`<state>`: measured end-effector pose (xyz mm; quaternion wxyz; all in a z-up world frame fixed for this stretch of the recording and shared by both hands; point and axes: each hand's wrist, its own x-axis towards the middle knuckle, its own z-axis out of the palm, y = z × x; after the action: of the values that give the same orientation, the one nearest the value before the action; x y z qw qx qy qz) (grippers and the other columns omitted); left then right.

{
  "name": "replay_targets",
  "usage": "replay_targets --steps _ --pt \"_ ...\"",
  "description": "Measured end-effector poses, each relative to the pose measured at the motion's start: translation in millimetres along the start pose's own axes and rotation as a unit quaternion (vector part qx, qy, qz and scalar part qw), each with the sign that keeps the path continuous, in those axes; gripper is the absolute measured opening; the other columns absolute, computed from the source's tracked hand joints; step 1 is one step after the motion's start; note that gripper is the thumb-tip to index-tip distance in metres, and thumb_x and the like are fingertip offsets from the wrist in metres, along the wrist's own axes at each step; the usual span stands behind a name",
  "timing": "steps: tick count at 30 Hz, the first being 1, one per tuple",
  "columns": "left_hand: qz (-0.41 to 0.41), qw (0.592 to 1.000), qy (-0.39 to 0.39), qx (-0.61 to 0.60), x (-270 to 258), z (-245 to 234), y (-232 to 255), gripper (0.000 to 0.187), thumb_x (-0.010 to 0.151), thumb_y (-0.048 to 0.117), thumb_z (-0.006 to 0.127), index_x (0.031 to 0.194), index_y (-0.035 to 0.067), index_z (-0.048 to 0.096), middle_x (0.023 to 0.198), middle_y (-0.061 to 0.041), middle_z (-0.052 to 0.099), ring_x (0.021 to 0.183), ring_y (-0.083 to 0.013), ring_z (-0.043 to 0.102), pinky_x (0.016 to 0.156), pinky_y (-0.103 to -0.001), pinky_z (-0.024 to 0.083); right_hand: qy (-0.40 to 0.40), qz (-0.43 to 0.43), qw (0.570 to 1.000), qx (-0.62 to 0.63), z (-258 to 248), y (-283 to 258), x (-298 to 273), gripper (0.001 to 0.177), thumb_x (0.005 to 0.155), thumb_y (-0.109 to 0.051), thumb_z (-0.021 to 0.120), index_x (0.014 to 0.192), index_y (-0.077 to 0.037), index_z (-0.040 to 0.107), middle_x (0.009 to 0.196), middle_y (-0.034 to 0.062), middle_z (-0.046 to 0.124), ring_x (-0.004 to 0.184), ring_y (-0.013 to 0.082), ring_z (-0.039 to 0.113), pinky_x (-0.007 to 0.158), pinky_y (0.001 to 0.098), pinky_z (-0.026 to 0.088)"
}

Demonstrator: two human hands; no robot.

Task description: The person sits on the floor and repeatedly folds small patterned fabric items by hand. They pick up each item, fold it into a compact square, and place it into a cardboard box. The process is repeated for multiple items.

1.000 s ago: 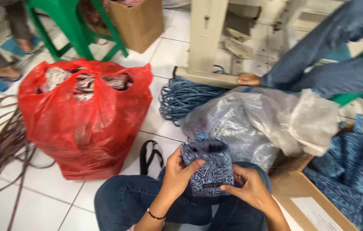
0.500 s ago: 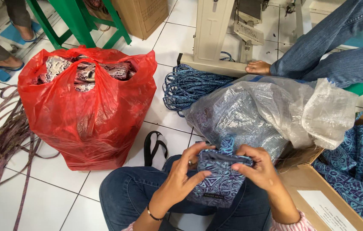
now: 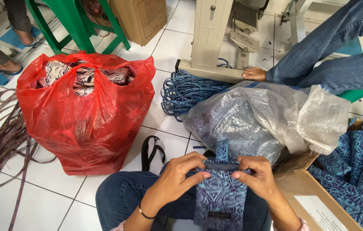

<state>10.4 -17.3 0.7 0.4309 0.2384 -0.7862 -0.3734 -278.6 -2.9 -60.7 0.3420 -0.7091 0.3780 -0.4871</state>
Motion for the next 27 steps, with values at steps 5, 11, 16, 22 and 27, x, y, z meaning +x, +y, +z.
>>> replay_targets --steps 5,11,16,22,27 --pt "-0.109 0.993 -0.029 0.044 0 -3 10 0.03 0.082 0.026 0.084 0.083 0.0 0.07 0.097 -0.012 0.076 0.061 -0.019 0.068 0.053 -0.031 0.051 -0.065 0.027 0.996 -0.052 -11 -4 -6 0.039 0.077 -0.012 0.085 0.063 -0.003 0.05 0.059 0.0026 0.045 0.053 0.0118 0.041 0.051 0.0327 0.028" --pt "-0.125 0.988 0.042 -0.08 3 2 10 0.036 0.081 0.019 0.088 0.105 0.003 0.066 0.095 -0.01 0.079 0.076 -0.0128 0.073 0.065 -0.027 0.055 -0.005 0.059 0.998 -0.02 -9 -17 2 0.019 0.077 -0.011 0.081 0.081 -0.003 0.065 0.077 0.0006 0.058 0.06 0.0083 0.046 0.051 0.0279 0.034" --pt "-0.213 0.973 0.037 -0.082 10 -5 11 0.061 0.079 0.017 0.087 0.131 0.008 0.056 0.094 -0.009 0.081 0.073 -0.0109 0.072 0.064 -0.026 0.055 -0.058 0.213 0.971 0.096 -9 -12 8 0.035 0.08 -0.008 0.079 0.112 -0.01 0.064 0.088 -0.0015 0.068 0.067 0.0059 0.046 0.056 0.0246 0.033" --pt "-0.195 0.965 0.093 -0.147 14 7 0 0.075 0.078 0.015 0.084 0.142 0.01 0.045 0.091 -0.004 0.075 0.076 -0.0074 0.069 0.068 -0.021 0.056 0.021 0.139 0.99 0.026 -3 4 7 0.021 0.086 -0.009 0.078 0.076 -0.004 0.06 0.067 -0.0066 0.045 0.063 0.0027 0.037 0.053 0.0246 0.027" --pt "-0.267 0.932 0.07 -0.234 4 26 -30 0.023 0.088 0.013 0.084 0.096 -0.001 0.068 0.083 0.001 0.072 0.074 -0.0038 0.063 0.062 -0.019 0.049 0.091 0.143 0.985 0.022 -5 11 14 0.018 0.086 -0.008 0.075 0.074 -0.005 0.061 0.065 -0.0079 0.049 0.062 0.002 0.039 0.052 0.025 0.027"
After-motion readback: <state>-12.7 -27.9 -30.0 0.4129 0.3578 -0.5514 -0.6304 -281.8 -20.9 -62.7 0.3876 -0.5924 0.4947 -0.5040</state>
